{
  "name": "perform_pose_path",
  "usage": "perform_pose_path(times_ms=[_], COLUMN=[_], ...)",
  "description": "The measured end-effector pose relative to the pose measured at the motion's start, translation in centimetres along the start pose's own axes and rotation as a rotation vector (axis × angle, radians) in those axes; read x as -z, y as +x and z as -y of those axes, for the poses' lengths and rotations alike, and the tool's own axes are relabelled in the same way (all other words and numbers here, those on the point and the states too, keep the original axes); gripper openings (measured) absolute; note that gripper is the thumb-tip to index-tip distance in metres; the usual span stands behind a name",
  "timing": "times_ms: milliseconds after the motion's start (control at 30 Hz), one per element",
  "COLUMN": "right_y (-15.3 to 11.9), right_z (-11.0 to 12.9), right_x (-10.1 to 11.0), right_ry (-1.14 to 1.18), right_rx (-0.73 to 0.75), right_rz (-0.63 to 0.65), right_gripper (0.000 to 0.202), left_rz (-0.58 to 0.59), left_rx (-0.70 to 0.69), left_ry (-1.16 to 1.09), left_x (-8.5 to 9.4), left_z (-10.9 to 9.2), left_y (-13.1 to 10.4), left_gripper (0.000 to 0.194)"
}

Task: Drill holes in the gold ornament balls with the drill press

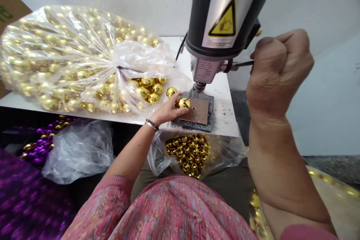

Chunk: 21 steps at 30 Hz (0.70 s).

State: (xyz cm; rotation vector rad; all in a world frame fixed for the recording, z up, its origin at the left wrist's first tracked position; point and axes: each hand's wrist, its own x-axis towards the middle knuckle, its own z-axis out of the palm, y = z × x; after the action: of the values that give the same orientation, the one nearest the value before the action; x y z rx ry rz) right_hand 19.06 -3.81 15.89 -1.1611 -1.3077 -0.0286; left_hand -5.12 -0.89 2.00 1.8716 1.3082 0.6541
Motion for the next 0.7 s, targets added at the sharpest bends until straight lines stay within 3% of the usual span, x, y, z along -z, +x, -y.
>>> perform_pose_path(times_ms=[100, 333, 600, 700], right_y=[1.8, 6.0, 6.1, 6.1], right_z=[0.9, 1.3, 1.1, 1.0], right_x=[-0.1, -0.7, -0.9, -0.7], right_ry=[-0.062, 0.050, 0.094, 0.143], right_rx=[-0.101, -0.308, -0.316, -0.289], right_rz=[0.033, 0.137, 0.161, 0.195], right_gripper=[0.038, 0.034, 0.034, 0.034], left_rz=[-0.035, 0.072, 0.141, 0.109], left_rx=[0.026, 0.000, -0.096, -0.046], left_ry=[0.044, 0.076, 0.126, 0.100], left_x=[-0.6, -0.8, -0.7, -0.6], left_z=[0.0, -1.2, -2.1, -2.2], left_y=[0.5, 1.0, 1.8, 1.8], left_gripper=[0.065, 0.050, 0.042, 0.043])
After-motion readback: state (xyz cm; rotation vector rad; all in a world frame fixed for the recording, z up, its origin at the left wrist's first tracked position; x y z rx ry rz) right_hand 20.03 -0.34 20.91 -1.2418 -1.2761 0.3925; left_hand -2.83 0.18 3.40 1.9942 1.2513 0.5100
